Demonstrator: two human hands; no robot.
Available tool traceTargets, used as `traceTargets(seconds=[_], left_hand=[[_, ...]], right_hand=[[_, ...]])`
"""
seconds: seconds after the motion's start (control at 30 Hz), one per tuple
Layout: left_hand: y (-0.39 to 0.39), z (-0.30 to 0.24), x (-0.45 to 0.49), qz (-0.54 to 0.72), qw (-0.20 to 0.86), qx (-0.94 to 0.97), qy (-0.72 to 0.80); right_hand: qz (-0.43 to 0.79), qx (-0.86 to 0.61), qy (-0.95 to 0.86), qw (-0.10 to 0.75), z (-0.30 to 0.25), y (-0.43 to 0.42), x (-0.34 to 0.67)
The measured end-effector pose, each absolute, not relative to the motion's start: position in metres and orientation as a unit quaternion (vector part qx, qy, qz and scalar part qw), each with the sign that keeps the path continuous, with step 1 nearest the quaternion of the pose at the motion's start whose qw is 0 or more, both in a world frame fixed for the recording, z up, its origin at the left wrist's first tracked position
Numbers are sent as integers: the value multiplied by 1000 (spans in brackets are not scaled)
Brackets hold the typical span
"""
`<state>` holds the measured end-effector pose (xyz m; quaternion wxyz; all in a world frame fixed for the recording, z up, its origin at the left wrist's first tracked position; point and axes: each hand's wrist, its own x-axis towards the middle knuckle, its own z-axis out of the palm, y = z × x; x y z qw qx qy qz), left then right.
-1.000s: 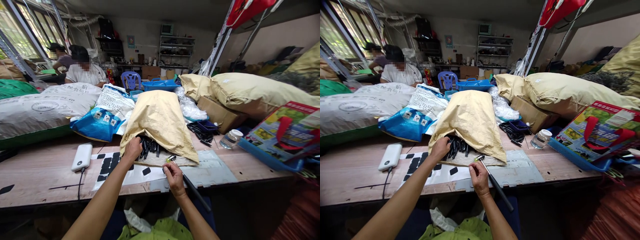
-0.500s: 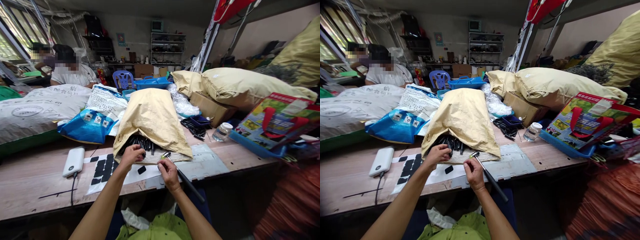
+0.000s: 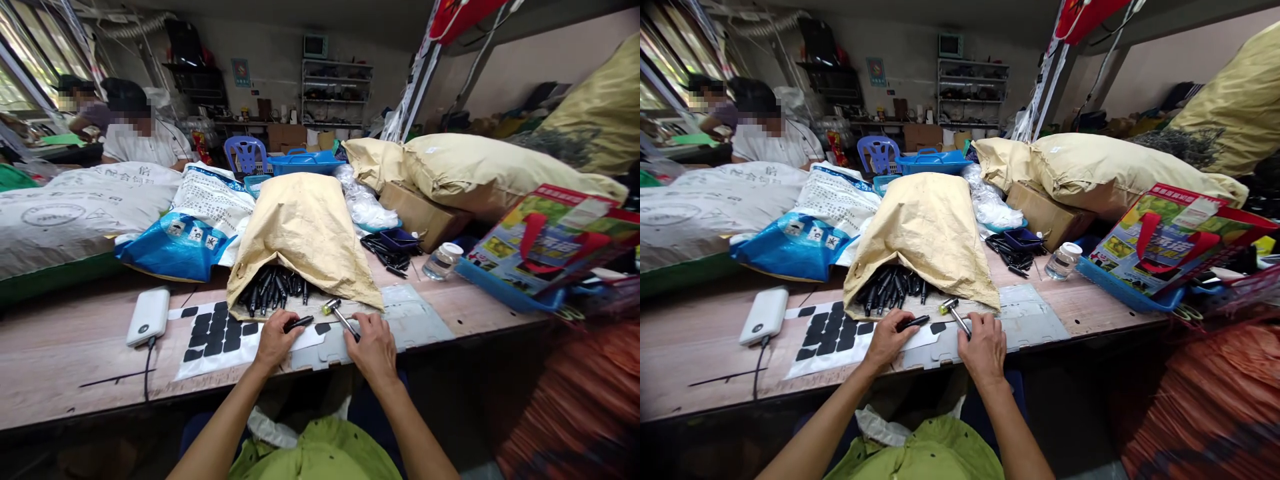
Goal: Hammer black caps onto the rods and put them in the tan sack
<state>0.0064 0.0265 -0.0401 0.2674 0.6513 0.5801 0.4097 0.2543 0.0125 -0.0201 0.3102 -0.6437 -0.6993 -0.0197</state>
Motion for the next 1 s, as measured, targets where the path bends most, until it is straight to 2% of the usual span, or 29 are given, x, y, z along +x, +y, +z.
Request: traceTargets(seconds=[0.07, 0.13, 0.4, 0.83, 1.0], left_hand=[[26, -41, 8, 396, 257, 665, 580], [27, -42, 8, 386, 254, 670, 581], [30, -47, 7, 364, 240, 687, 582], [32, -49, 8, 364, 241, 687, 580], [31, -48, 8, 365, 247, 679, 588]], right_hand=[[-27, -646, -719, 256, -24, 11, 265], [-9, -642, -728, 239, -26, 10, 268], [158, -522, -742, 391, -17, -8, 236], [112, -519, -755, 384, -20, -17, 216], [108, -521, -772, 348, -20, -22, 207]])
